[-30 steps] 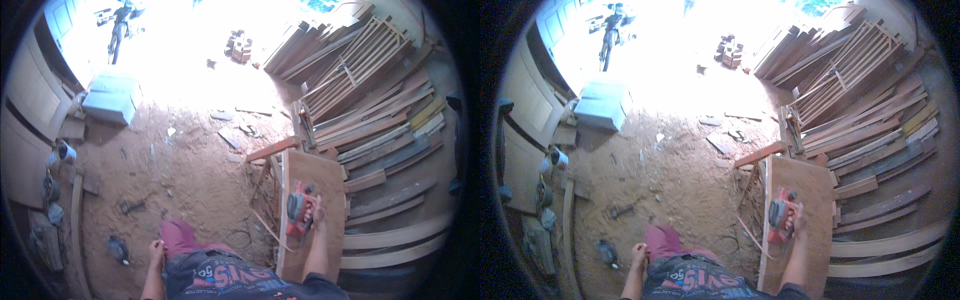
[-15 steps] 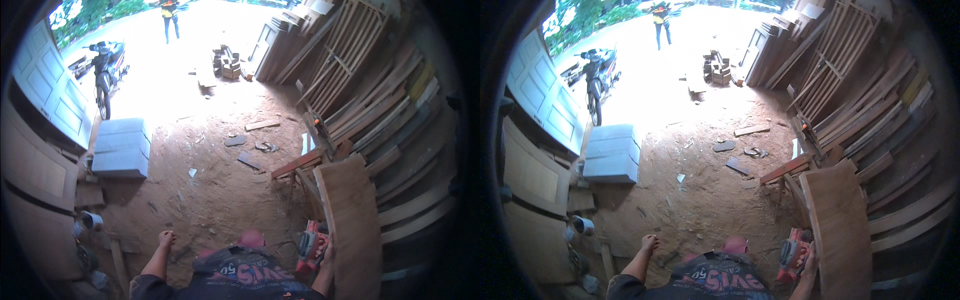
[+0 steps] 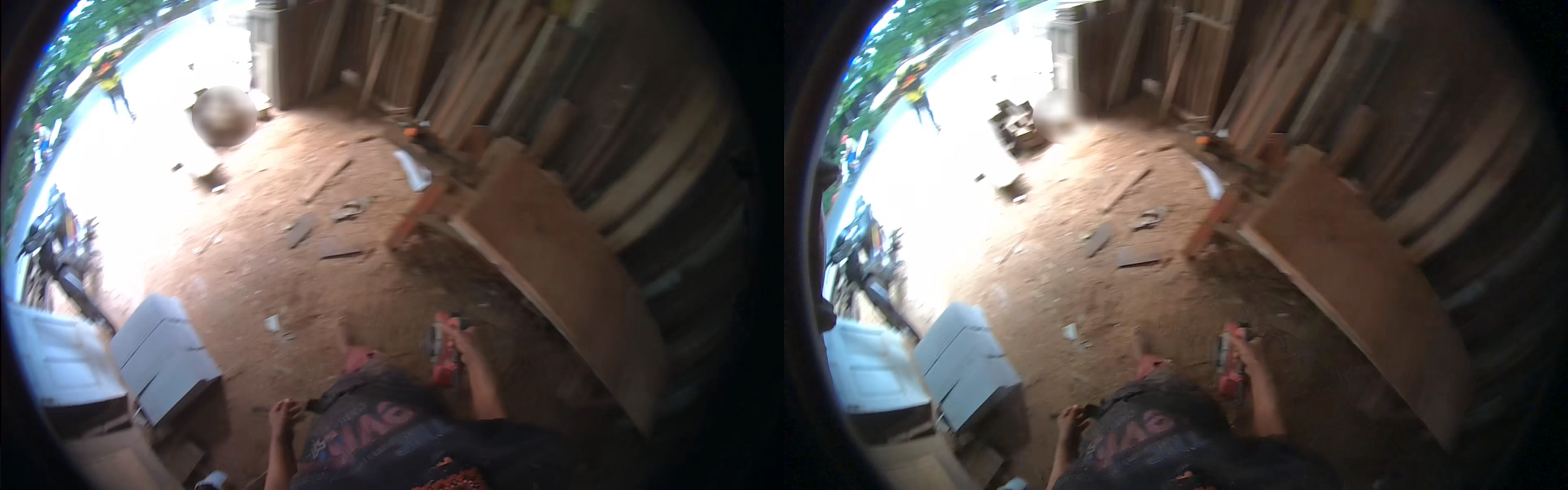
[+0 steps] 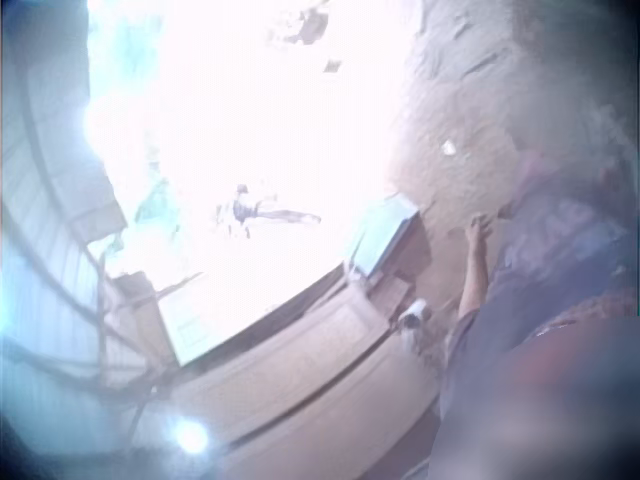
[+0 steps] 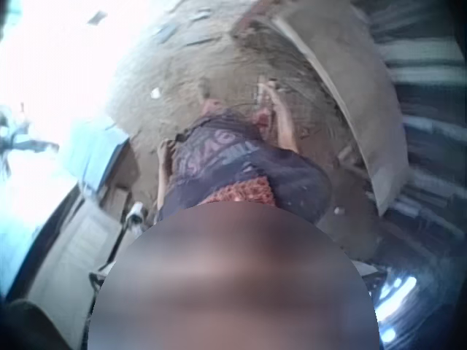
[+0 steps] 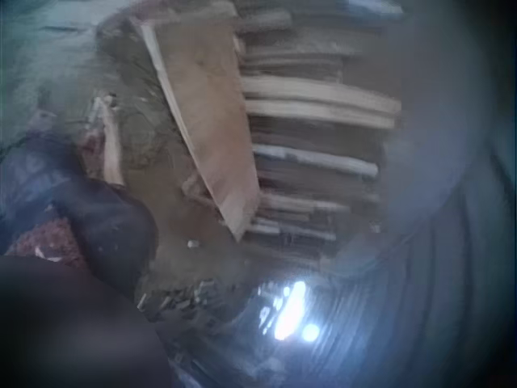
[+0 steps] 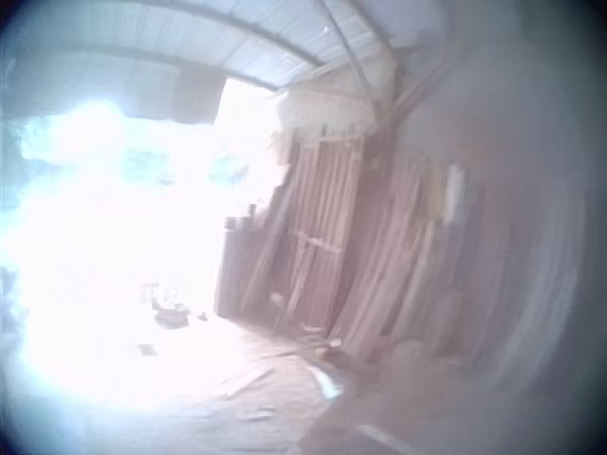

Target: The person uses a handheld electric sander to smooth the surface of a large wooden plank. They move the sander back and forth across the plank, generating sawdust, and briefly reposition the plank during the process.

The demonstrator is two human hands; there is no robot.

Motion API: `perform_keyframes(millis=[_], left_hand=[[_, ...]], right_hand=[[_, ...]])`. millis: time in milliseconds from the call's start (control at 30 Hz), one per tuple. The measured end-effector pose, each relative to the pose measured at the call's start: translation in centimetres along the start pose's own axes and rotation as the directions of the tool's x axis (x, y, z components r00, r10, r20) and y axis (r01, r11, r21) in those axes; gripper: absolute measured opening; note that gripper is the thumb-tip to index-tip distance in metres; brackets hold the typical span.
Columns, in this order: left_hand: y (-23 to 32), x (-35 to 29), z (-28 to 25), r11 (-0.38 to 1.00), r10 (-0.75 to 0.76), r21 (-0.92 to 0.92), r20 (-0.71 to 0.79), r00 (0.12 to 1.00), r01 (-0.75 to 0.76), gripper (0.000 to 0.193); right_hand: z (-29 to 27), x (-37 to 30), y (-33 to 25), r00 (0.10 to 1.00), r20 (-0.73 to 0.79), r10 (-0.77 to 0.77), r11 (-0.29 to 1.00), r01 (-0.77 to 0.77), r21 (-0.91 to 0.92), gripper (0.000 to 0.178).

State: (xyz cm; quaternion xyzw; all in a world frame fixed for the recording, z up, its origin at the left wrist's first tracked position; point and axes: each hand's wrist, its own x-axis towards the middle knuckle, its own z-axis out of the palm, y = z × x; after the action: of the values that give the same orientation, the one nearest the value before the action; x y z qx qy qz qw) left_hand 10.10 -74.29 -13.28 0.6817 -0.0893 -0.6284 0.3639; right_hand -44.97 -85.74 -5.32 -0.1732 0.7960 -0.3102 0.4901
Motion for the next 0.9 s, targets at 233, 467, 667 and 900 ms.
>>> perform_keyframes(millis=[233,467,667,900], left_hand=[[1.7,1.8,-3.6,0.964,-0.256,-0.162,-0.345,0.903,0.211,0.021],[8.7,12.6,-0.2,0.941,0.151,0.331,-0.246,0.958,-0.063,0.035],[18.7,20.8,-0.5,0.865,0.004,0.497,-0.146,0.989,0.069,0.036],[31.2,37.8,-2.9,0.776,-0.091,0.600,0.410,0.908,-0.193,0.034]], right_hand=[[11.3,10.7,-3.9,0.978,0.193,-0.083,0.992,0.064,0.106,0.032],[19.0,12.2,-12.8,0.932,0.270,-0.241,0.970,0.237,0.047,0.022],[23.8,10.1,-15.7,0.977,0.129,-0.167,0.985,0.159,0.068,0.028],[28.8,1.5,-11.2,0.908,-0.404,0.108,0.981,-0.031,0.193,0.035]])
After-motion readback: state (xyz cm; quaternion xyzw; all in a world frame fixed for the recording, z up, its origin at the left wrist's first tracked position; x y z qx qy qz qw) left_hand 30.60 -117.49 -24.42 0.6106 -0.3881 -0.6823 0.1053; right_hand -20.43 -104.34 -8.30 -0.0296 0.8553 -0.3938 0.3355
